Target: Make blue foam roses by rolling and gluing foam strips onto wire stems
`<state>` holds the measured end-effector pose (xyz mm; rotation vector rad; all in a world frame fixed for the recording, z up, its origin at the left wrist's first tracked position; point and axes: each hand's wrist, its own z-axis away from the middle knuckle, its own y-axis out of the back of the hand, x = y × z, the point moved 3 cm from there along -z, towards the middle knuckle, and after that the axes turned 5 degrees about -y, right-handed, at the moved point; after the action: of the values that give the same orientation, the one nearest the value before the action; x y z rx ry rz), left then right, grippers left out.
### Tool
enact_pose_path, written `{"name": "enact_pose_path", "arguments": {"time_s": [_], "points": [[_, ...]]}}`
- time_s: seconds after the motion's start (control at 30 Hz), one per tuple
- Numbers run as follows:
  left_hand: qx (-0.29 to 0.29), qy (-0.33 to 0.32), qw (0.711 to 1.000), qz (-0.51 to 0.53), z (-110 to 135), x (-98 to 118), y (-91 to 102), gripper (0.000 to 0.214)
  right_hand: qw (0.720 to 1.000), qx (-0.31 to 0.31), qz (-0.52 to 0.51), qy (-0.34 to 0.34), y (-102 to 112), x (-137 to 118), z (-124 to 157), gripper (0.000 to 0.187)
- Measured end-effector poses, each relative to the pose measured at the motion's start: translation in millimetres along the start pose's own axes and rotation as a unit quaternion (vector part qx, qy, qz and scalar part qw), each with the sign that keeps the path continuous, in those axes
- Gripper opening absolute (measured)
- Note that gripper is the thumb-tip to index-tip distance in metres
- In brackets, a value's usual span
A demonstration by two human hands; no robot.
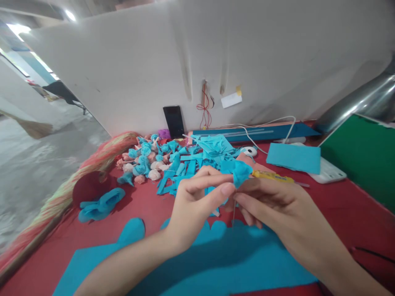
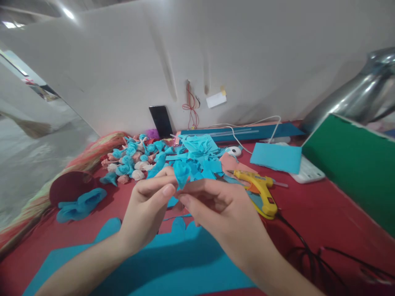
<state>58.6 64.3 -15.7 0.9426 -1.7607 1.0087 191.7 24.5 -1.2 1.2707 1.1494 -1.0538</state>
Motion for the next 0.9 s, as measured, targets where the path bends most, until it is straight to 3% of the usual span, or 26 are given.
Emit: {"name": "enact_pose_path", "arguments": {"time_s": [0.13, 0.27, 0.43, 0.53, 0.7, 0.9], "points": [[-0.009, -0.032, 0.999, -0.011, 0, 1, -0.3, 0.005, 0.999, 0.021, 0.021, 0.025, 1, -3, -2, 0.011], [-0.022, -0.142, 0.985, -0.099, 0, 7, 0.4, 0.010, 0.997, 0.051, -0.006, 0.061, -4, -5, -2, 0.013], [-0.037, -0.331, 0.917, -0.221, 0, 19, -0.9, 0.010, 0.988, 0.057, 0.013, 0.142, -5, -8, 1, 0.022], [-0.027, -0.404, 0.870, -0.281, 2, 24, -1.0, 0.008, 0.980, 0.049, 0.043, 0.188, -5, -12, 2, 0.023], [-0.016, -0.462, 0.809, -0.364, 4, 28, 0.2, 0.008, 0.973, 0.057, 0.043, 0.219, -6, -15, 2, 0.021], [-0.012, -0.469, 0.792, -0.391, 5, 27, -3.2, 0.013, 0.962, 0.091, 0.084, 0.245, -4, -12, 2, 0.018]]}}
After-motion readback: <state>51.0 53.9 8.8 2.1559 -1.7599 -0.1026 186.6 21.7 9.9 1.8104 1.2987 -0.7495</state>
